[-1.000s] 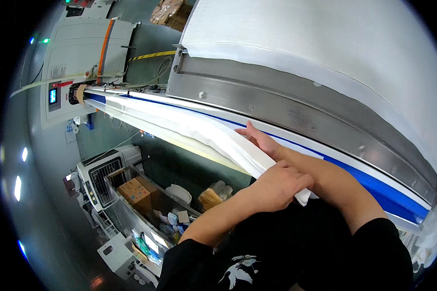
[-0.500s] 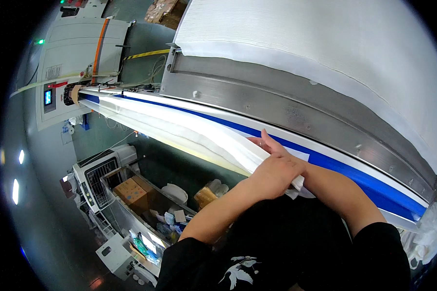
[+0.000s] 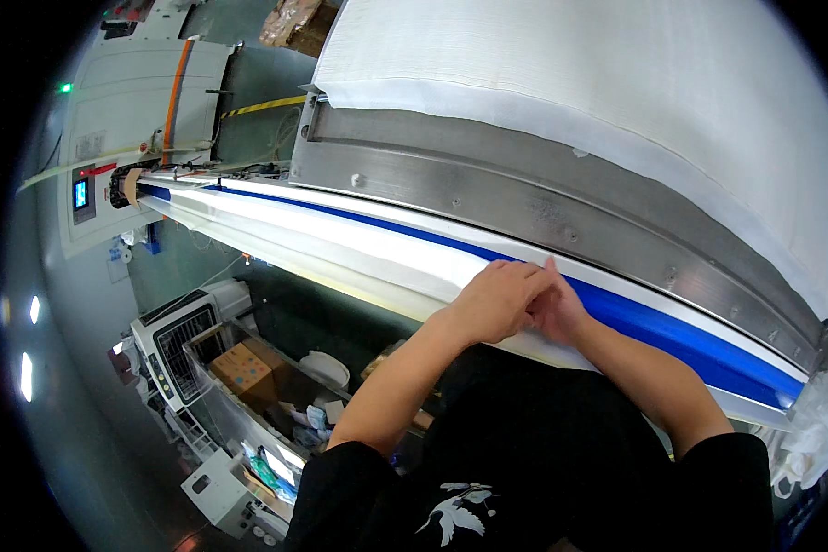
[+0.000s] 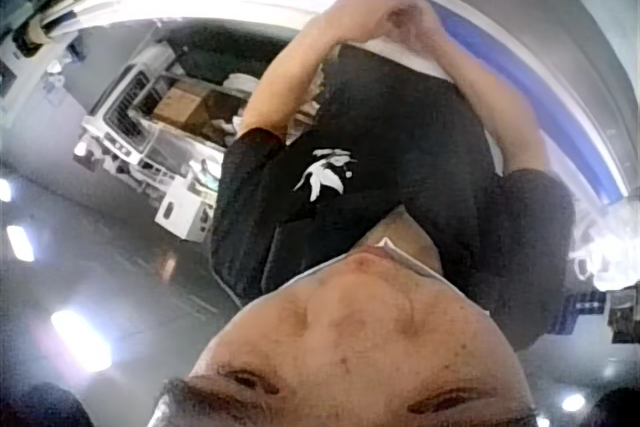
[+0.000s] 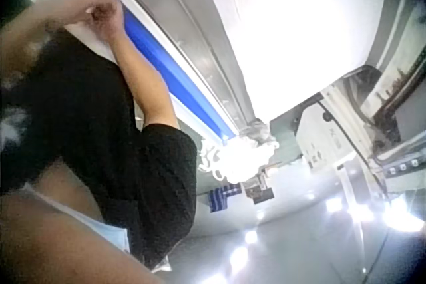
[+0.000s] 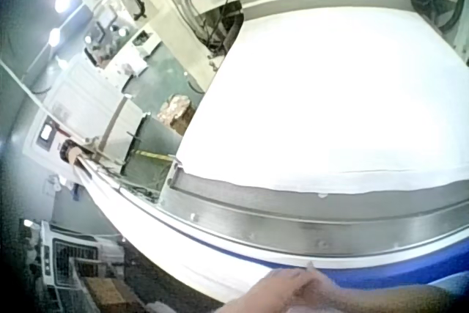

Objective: The person repeatedly picks up a single white sheet from a stack, folds it in half, and places it into a blue and white machine. This action is repeated continuously throughout the clip.

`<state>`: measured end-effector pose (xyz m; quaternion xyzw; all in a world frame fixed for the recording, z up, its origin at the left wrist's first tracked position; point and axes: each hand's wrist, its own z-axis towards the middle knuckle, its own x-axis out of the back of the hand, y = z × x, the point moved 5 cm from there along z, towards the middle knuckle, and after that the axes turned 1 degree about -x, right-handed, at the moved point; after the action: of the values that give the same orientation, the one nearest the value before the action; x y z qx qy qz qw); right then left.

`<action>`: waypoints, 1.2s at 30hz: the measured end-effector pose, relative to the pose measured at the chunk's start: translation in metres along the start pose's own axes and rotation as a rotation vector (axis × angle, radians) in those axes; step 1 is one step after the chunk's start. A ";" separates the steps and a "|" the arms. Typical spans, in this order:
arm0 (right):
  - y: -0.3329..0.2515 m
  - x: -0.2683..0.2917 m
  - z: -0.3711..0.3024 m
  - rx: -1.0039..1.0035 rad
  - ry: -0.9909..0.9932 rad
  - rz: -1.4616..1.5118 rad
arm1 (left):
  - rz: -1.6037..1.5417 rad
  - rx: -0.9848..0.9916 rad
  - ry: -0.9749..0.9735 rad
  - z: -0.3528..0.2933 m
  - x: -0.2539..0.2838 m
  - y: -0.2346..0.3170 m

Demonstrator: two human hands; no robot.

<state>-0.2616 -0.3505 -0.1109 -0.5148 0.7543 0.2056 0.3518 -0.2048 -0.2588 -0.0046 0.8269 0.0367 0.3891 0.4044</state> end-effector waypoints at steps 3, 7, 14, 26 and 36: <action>-0.015 0.033 -0.026 0.170 0.154 -0.020 | -0.078 -0.078 0.107 0.003 0.010 0.008; -0.043 0.057 -0.058 0.301 0.272 -0.160 | -0.180 -0.137 0.013 -0.003 -0.004 0.010; -0.119 0.004 -0.025 0.604 0.392 -0.905 | 0.077 -0.083 0.562 0.004 0.069 -0.096; -0.258 -0.263 0.172 1.070 0.257 -1.803 | 0.387 0.188 1.031 -0.005 0.129 -0.228; -0.287 -0.289 0.249 1.031 0.320 -1.870 | 0.349 0.219 0.991 -0.002 0.130 -0.235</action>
<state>0.1463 -0.1113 -0.0476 -0.6975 0.0952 -0.5566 0.4412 -0.0564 -0.0513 -0.0878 0.5751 0.1257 0.7883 0.1791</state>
